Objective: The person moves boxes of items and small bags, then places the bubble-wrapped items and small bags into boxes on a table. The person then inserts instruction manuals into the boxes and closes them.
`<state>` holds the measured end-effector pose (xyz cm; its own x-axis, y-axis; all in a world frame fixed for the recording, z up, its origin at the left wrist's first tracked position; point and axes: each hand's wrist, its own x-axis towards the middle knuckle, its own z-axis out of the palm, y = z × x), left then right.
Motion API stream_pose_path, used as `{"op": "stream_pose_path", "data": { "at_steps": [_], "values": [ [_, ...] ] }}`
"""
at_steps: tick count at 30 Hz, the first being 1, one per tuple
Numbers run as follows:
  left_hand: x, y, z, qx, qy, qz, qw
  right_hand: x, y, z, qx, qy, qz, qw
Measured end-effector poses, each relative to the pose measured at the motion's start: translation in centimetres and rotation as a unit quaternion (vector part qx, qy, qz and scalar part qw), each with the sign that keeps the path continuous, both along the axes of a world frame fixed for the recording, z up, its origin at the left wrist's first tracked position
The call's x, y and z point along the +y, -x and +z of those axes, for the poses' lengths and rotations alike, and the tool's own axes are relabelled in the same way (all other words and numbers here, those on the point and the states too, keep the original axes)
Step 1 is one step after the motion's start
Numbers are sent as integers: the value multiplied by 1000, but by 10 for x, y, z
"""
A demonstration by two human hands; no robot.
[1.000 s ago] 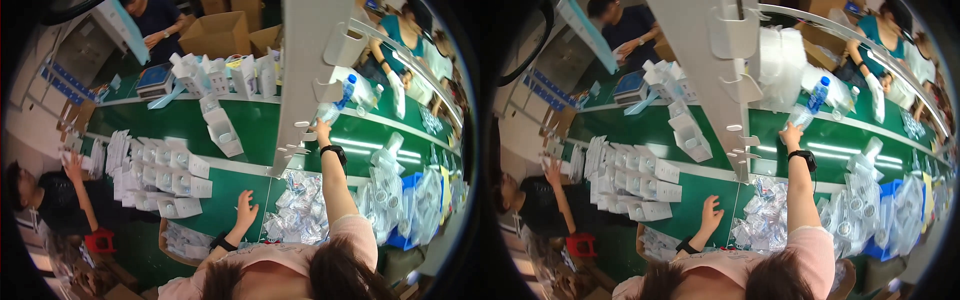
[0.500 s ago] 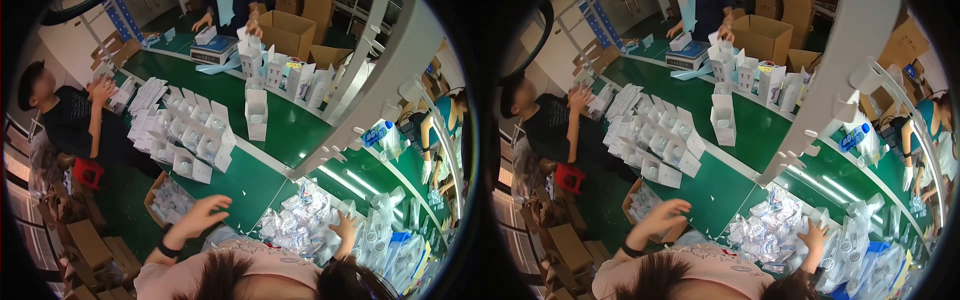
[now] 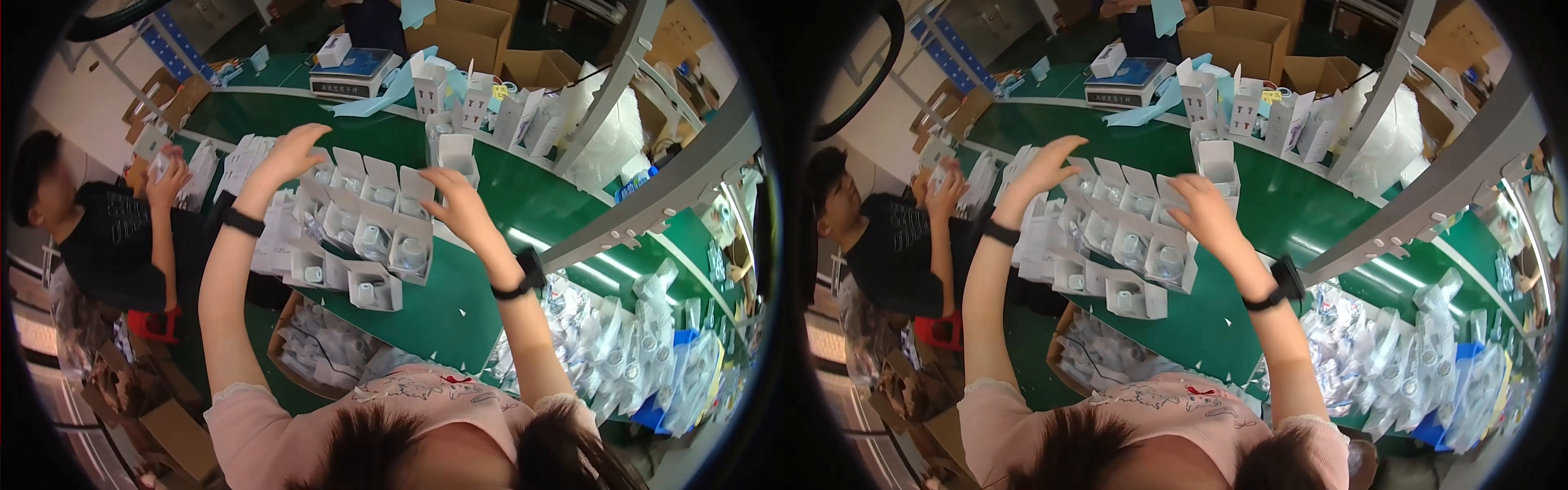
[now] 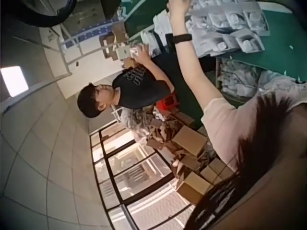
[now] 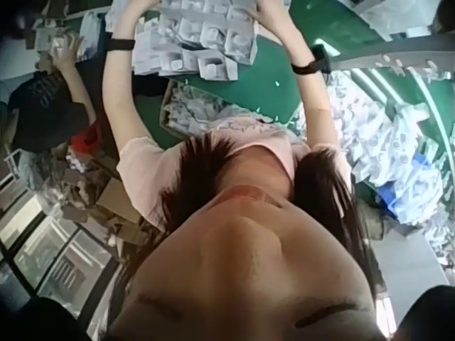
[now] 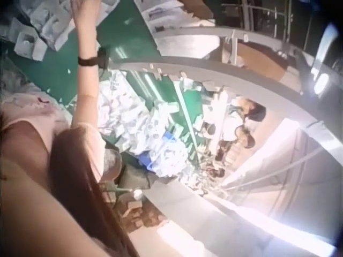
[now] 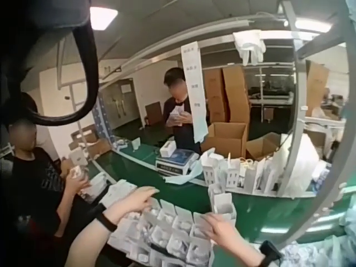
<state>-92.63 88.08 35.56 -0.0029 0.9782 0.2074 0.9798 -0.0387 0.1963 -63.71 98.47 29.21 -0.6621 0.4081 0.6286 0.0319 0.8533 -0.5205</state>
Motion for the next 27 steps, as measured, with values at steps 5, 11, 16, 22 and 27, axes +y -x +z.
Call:
{"op": "stream_pose_path", "data": {
  "at_steps": [5,11,16,22,27],
  "values": [
    [43,41,-46,-119,125,-118,978,30,88,-40,-203,18,-35,978],
    [43,64,-66,-233,143,-78,959,31,98,-52,-237,-37,-66,968],
    [55,76,-82,-224,113,-91,964,20,86,-44,-186,-76,-26,979],
    [60,77,-90,-182,58,-142,971,13,26,11,-99,-59,-62,991],
    [69,88,-83,-173,19,-153,973,33,-21,63,-55,-4,-171,984]
  ]
}}
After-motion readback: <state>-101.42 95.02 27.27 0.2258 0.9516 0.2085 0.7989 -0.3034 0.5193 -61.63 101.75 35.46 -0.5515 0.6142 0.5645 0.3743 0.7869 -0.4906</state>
